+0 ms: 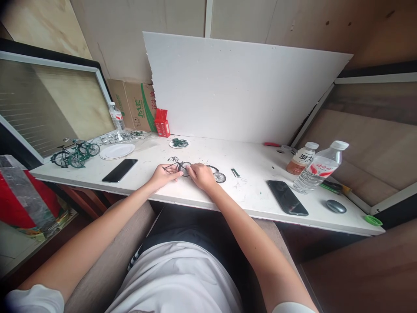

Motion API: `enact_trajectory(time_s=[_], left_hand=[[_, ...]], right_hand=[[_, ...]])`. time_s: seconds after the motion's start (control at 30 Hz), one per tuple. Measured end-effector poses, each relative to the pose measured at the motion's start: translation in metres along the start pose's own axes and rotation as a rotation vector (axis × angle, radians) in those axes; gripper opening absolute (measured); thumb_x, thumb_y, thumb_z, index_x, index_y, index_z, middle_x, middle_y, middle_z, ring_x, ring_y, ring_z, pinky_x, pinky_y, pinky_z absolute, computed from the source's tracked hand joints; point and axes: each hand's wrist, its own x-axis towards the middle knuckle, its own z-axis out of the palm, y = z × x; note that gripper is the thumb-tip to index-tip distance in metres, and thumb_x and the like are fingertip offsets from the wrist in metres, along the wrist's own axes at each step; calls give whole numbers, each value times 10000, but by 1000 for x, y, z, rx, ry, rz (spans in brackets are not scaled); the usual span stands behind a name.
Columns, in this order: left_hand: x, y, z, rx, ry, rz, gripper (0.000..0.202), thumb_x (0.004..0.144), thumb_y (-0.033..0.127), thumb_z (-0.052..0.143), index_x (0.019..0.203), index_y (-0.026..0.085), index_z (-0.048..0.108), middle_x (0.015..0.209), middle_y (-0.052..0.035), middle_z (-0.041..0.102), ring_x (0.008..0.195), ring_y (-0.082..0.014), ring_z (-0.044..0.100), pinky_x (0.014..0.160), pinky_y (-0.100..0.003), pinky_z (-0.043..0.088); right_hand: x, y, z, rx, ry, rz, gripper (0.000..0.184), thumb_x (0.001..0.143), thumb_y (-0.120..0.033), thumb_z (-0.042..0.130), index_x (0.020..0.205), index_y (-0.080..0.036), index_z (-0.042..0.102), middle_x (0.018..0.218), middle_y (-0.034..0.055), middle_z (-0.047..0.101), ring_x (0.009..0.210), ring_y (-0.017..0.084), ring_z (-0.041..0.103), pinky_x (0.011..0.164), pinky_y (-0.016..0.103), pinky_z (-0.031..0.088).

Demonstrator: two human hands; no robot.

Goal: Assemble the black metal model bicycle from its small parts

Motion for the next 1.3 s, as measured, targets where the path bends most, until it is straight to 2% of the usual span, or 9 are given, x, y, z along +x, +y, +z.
enact_trajectory(time_s=[0.13, 0.23, 0.37, 0.5, 0.57, 0.63, 0.77, 1.07, 1.3], left_hand=[[1, -1, -1, -9, 24, 7, 429, 688, 495, 934, 852, 151, 736, 877, -68, 745, 673, -164, 670, 623, -303, 564], [2, -1, -1, -24, 42, 8, 428, 685, 489, 936, 868, 152, 746, 920, -81, 754, 686, -165, 672, 638, -310, 565], [3, -2, -2, -45, 61, -3, 427, 691, 477, 937, 894, 149, 754, 948, -90, 767, 645, -146, 658, 652, -306, 550], [2, -1, -2, -86, 54, -11, 421, 688, 459, 945, 894, 149, 750, 925, -82, 767, 650, -147, 659, 663, -301, 541], [1, 0, -2, -87, 56, -16, 420, 683, 452, 949, 891, 147, 748, 919, -79, 763, 645, -143, 655, 667, -302, 538], [1, 1, -1, -83, 63, -19, 417, 683, 444, 950, 890, 145, 747, 925, -79, 760, 639, -138, 651, 671, -304, 535], [1, 2, -1, -77, 63, -24, 415, 680, 436, 952, 896, 145, 749, 947, -87, 760, 644, -142, 657, 667, -306, 533], [0, 4, -1, -72, 50, -38, 416, 672, 443, 954, 899, 151, 763, 962, -93, 771, 639, -148, 662, 669, -323, 543], [1, 0, -2, -66, 44, -26, 425, 669, 456, 952, 891, 145, 765, 978, -106, 774, 651, -151, 665, 659, -320, 547]], right_hand=[[0, -2, -2, 47, -6, 36, 344, 1107, -468, 469, 948, -220, 647, 847, 55, 708, 732, 190, 622, 650, 296, 398], [-2, -2, -3, 98, 16, 34, 240, 1055, -445, 564, 1148, -231, 618, 944, 52, 727, 826, 215, 660, 671, 299, 436], [-3, -1, -4, 112, 58, -13, 379, 975, -377, 648, 1310, -228, 556, 1151, 98, 697, 900, 237, 663, 683, 319, 480], [-4, -1, -6, 161, 33, -66, 632, 935, -359, 691, 1507, -246, 447, 1463, 162, 550, 929, 232, 672, 725, 351, 545], [-4, -2, -6, 175, 9, -89, 746, 918, -349, 719, 1576, -248, 385, 1523, 177, 502, 1029, 258, 673, 784, 370, 570], [-4, -2, -5, 165, -10, -97, 768, 917, -339, 728, 1595, -252, 378, 1492, 171, 532, 1107, 281, 662, 823, 380, 575], [-4, 0, -4, 149, -17, -95, 707, 936, -339, 722, 1576, -260, 432, 1382, 151, 608, 1141, 293, 656, 842, 384, 574], [-3, 0, -5, 163, 7, -108, 696, 929, -308, 721, 1567, -266, 448, 1439, 154, 587, 1305, 329, 589, 979, 449, 566], [-3, 0, -4, 185, 7, -131, 683, 944, -308, 714, 1567, -261, 438, 1417, 157, 585, 1312, 336, 567, 1060, 502, 531]])
